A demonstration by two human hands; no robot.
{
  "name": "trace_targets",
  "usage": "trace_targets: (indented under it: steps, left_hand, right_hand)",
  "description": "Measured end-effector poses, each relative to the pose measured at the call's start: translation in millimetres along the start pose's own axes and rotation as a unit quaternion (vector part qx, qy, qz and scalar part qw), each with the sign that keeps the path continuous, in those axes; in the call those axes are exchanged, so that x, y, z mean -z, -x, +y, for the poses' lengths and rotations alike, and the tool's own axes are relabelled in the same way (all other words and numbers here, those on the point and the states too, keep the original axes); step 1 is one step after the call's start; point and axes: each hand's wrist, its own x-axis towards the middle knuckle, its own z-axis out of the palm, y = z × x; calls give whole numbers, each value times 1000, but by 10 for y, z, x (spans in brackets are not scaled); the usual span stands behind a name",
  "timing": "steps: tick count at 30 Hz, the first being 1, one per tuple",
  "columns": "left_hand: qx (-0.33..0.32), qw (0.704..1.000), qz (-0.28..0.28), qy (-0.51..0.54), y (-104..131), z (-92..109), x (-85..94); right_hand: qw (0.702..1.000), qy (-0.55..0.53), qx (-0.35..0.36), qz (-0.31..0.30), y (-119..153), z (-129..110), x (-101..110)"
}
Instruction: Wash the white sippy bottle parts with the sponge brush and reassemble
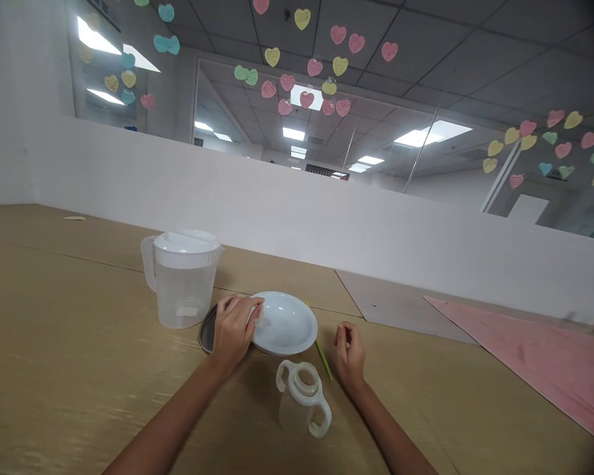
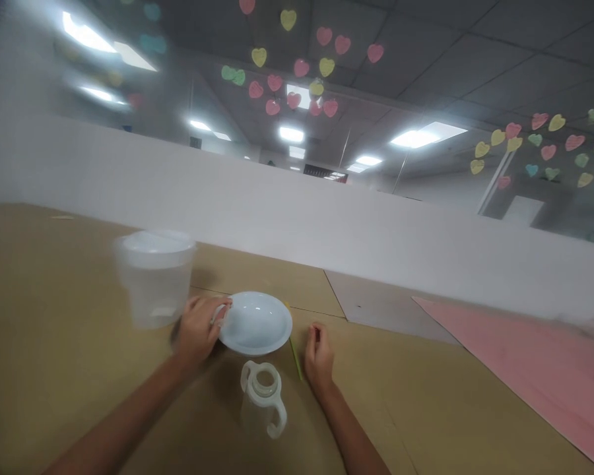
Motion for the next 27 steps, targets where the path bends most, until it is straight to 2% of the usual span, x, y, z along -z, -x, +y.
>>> trace_targets:
  steps: [3,7,10,13,15,18,20,23,27]
  left_hand:
    - [24,998,-51,36,37,15,-73]
    - [46,992,-103,51,84,4,-148]
    - [80,991,-85,60,113,2,-170]
    - [109,991,-29,77,137,27,-161]
    - [80,990,12,113,150,72,-135]
    - [-17,981,43,190,150,207,-66]
    - [-71,971,40,224,137,332,-6]
    - [-110,965,27,238,122,502,70]
    - [-166,943,15,288,153,601,93]
  right_hand:
    - [998,23,29,-44,40,6,-35]
    - [995,59,60,-47,10,24,-16]
    - [993,72,77,-49,-9,35,-2]
    - [992,79,86,-57,0,33,-7]
    - [990,86,87,-68,15,18,-17]
    - [987,95,94,-89,39,-28,-37]
    - [985,95,99,-104,53,-64,-52]
    - [983,99,104,-118,68,-90,-73]
    - [982,107,100,-116,75,-65,-83]
